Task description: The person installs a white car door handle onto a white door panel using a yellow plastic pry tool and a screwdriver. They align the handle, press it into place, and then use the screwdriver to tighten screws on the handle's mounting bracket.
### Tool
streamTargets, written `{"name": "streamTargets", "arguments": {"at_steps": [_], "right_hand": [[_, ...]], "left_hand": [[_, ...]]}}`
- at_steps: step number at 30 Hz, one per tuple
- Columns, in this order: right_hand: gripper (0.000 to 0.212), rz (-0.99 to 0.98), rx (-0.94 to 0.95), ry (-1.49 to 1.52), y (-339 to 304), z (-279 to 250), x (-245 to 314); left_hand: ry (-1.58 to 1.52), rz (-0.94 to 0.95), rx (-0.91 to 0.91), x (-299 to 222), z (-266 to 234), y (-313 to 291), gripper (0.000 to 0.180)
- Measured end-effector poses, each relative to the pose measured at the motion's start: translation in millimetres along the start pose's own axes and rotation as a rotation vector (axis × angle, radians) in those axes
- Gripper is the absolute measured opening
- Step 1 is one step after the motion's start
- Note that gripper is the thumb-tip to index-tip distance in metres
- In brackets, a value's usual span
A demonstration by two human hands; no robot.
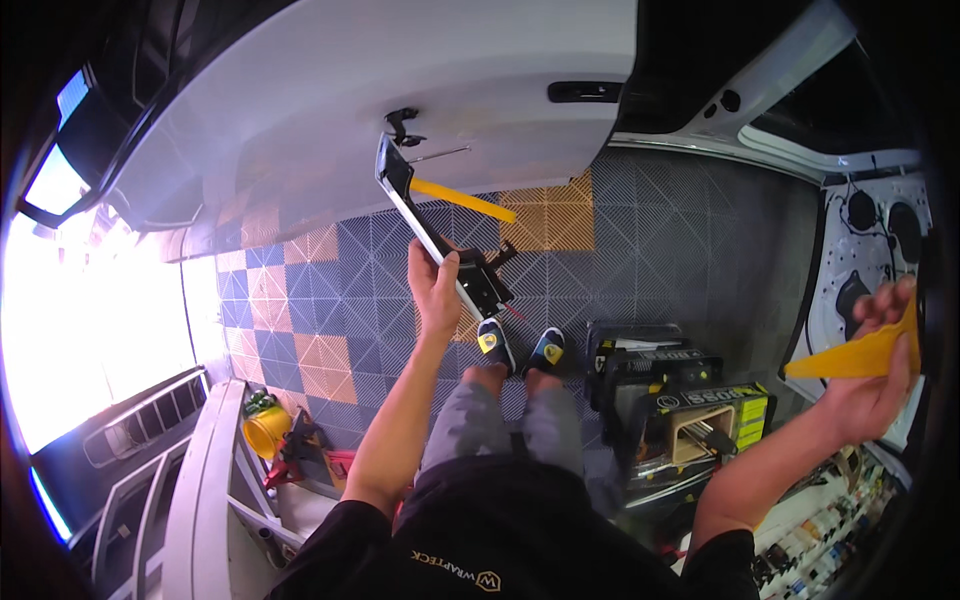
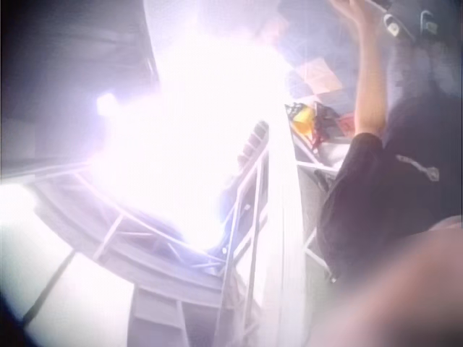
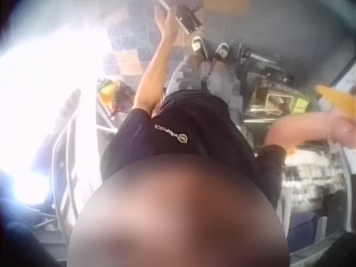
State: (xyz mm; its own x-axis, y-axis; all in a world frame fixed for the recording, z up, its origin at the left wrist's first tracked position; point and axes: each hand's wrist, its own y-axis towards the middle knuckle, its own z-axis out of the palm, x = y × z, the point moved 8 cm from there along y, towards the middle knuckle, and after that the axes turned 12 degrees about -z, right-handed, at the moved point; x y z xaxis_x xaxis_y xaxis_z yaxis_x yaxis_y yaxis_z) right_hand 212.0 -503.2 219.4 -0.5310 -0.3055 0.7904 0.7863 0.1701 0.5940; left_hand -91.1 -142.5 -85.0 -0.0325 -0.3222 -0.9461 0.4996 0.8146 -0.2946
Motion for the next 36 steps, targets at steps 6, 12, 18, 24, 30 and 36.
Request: {"name": "streamTargets", "arguments": {"at_steps": [6, 12, 18, 24, 30, 36], "right_hand": [[0.017, 0.718, 0.412, 0.249, -210.3, 195.0, -118.6], [0.028, 0.487, 0.671, -0.022, -272.6, 291.7, -145.8], [0.067, 0.346, 0.694, -0.207, -283.3, 313.7, -158.5], [0.084, 0.217, 0.739, -0.338, -282.4, 325.6, -160.0], [0.046, 0.296, 0.619, -0.316, -277.7, 323.9, -167.8], [0.043, 0.521, 0.569, -0.116, -273.1, 313.1, -184.1]], "left_hand": [[-0.135, -0.011, -0.023, 34.0, -5.3, 3.8, 0.045], [-0.456, -0.019, 0.18, 55.7, 0.8, 25.2, 0.043], [-0.546, 0.055, 0.33, 58.8, 10.9, 32.5, 0.052], [-0.531, -0.198, 0.419, 54.8, 7.4, 30.5, 0.044], [-0.57, -0.104, 0.434, 59.3, 9.6, 35.7, 0.049], [-0.513, 0.117, 0.285, 69.5, 3.7, 35.9, 0.052]]}}
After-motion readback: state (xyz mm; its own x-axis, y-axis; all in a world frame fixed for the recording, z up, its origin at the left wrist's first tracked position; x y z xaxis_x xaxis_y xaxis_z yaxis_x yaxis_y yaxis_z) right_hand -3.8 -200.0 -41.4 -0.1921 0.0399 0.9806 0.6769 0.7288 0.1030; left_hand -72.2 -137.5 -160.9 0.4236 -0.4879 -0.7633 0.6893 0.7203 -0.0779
